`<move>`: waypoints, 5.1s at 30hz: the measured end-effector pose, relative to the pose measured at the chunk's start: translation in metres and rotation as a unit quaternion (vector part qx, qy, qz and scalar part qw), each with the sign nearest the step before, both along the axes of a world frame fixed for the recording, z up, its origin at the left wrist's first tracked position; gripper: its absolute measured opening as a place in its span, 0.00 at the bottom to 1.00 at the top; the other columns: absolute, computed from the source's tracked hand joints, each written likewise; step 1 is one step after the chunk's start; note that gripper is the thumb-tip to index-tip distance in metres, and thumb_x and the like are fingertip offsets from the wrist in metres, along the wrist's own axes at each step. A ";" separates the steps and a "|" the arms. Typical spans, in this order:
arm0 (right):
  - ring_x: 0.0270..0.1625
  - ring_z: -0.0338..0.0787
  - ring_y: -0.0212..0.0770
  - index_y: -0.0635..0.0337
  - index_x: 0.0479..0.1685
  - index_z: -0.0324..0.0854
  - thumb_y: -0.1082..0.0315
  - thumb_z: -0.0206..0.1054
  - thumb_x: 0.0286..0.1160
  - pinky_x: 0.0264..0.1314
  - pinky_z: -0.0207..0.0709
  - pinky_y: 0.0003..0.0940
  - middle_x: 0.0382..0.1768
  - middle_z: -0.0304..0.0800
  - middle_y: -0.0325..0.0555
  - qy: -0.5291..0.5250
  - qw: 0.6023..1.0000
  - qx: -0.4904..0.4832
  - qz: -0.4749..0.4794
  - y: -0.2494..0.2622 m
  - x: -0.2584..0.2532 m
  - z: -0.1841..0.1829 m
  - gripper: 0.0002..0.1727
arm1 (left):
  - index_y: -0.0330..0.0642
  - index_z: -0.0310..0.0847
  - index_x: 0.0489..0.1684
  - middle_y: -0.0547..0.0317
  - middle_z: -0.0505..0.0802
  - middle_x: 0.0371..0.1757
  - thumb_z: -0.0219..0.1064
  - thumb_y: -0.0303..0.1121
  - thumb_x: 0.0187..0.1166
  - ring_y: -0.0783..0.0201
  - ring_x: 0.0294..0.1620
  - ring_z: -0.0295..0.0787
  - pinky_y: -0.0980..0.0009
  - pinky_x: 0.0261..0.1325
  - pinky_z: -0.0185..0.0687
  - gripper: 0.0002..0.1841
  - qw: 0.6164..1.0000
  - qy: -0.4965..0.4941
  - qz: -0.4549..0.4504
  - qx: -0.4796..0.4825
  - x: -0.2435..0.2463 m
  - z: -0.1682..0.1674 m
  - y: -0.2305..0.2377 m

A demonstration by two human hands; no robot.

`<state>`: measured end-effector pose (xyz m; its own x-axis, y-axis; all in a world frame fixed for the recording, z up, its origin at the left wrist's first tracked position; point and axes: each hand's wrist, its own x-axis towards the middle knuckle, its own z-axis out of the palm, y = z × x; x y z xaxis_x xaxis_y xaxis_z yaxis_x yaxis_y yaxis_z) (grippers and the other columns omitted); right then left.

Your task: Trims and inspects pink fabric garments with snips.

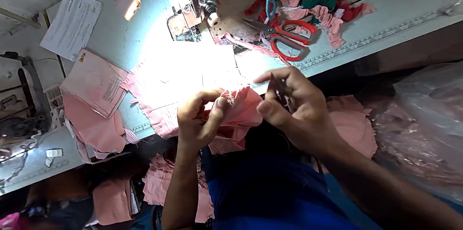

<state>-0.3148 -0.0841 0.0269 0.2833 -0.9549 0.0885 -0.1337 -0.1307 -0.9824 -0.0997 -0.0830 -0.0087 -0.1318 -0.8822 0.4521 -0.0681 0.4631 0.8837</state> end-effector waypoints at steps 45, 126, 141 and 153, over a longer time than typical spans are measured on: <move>0.25 0.76 0.22 0.56 0.62 0.78 0.66 0.66 0.83 0.24 0.72 0.14 0.31 0.80 0.31 -0.046 0.997 0.007 -0.064 0.001 0.028 -0.007 0.13 | 0.40 0.78 0.45 0.65 0.82 0.31 0.54 0.31 0.92 0.77 0.26 0.78 0.82 0.28 0.78 0.08 0.989 -0.015 0.102 0.105 -0.029 0.007 0.013; 0.16 0.66 0.22 0.58 0.43 0.81 0.69 0.67 0.82 0.16 0.61 0.14 0.20 0.73 0.33 -0.127 0.987 0.087 0.044 -0.007 0.023 -0.018 0.03 | 0.40 0.81 0.46 0.66 0.86 0.34 0.58 0.28 0.89 0.76 0.28 0.82 0.80 0.30 0.82 0.05 0.985 0.057 0.069 0.144 -0.018 0.008 0.014; 0.14 0.58 0.23 0.49 0.45 0.81 0.55 0.42 0.94 0.16 0.52 0.16 0.16 0.63 0.30 -0.142 0.947 0.273 0.090 0.016 0.023 0.007 0.21 | 0.33 0.83 0.48 0.58 0.89 0.46 0.63 0.27 0.86 0.70 0.45 0.89 0.73 0.49 0.90 0.07 0.985 -0.053 0.154 0.058 -0.024 0.006 0.019; 0.13 0.57 0.24 0.49 0.40 0.79 0.55 0.46 0.94 0.15 0.50 0.16 0.16 0.63 0.32 -0.123 0.944 0.295 0.083 0.013 0.025 0.006 0.18 | 0.30 0.84 0.48 0.56 0.88 0.47 0.63 0.26 0.86 0.70 0.46 0.88 0.74 0.48 0.89 0.07 0.982 -0.067 0.174 0.037 -0.030 0.005 0.023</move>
<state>-0.2902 -0.0710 0.0331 0.4737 -0.8030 -0.3616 0.0824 0.4492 -0.8896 -0.1297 -0.0597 -0.0041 0.1289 -0.9145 0.3836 -0.3280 0.3257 0.8867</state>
